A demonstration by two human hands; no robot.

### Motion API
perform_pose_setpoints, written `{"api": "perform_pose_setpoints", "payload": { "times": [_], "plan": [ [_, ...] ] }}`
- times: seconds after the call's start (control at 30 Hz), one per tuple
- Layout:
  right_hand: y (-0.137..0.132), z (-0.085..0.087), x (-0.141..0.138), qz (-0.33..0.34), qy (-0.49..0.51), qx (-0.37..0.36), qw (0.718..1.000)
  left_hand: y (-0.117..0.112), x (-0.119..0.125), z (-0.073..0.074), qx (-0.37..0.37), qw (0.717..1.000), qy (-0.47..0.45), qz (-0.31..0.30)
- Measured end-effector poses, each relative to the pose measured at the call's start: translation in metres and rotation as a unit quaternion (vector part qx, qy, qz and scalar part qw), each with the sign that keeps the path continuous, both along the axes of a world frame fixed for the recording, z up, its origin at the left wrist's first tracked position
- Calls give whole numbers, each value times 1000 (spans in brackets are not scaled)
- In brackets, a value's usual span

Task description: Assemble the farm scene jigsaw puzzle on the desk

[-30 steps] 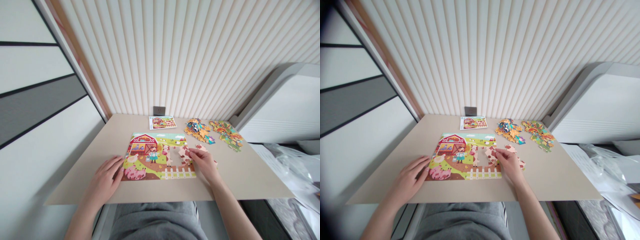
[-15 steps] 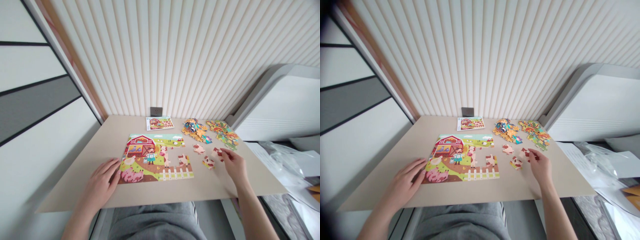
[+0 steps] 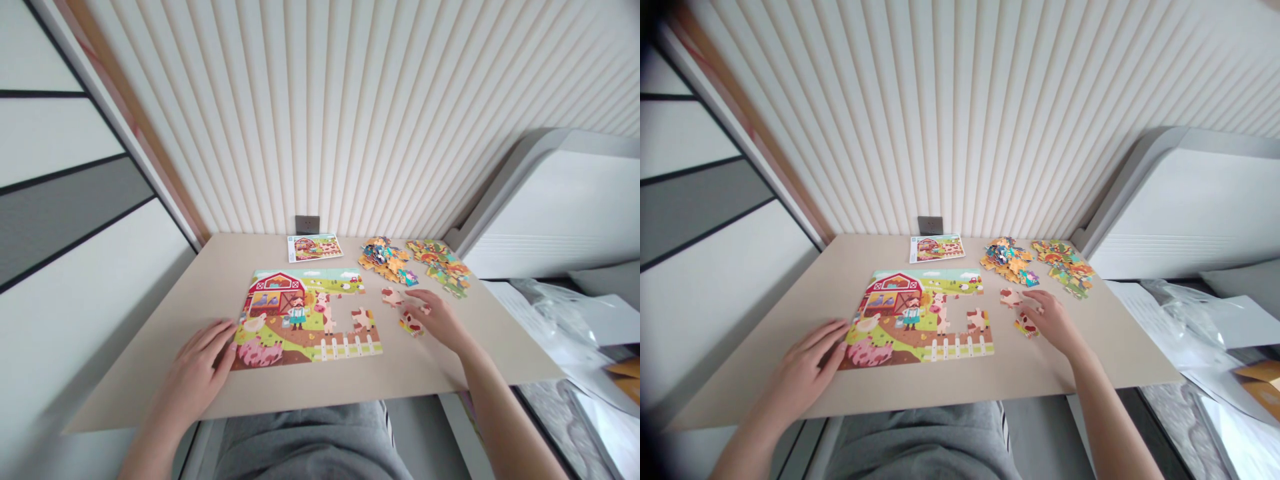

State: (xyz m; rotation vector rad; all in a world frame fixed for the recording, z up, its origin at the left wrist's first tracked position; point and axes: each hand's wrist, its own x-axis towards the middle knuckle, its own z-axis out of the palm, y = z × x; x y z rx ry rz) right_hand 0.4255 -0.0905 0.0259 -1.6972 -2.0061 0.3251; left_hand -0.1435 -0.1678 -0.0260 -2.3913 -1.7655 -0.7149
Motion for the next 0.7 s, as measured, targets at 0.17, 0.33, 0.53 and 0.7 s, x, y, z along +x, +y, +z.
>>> {"api": "perform_pose_setpoints", "payload": {
  "times": [0.17,0.33,0.53,0.7],
  "plan": [
    [17,9,-11,17,-2,-23,1000,0,0,-1,2,1000,-5,4],
    [18,15,-18,55,-6,-44,997,0,0,-1,-2,1000,-3,4],
    [19,12,-21,79,-16,-46,996,-1,0,0,3,1000,-1,4],
    [20,6,-22,35,-28,-36,998,0,0,0,5,1000,-2,4]
  ]
}}
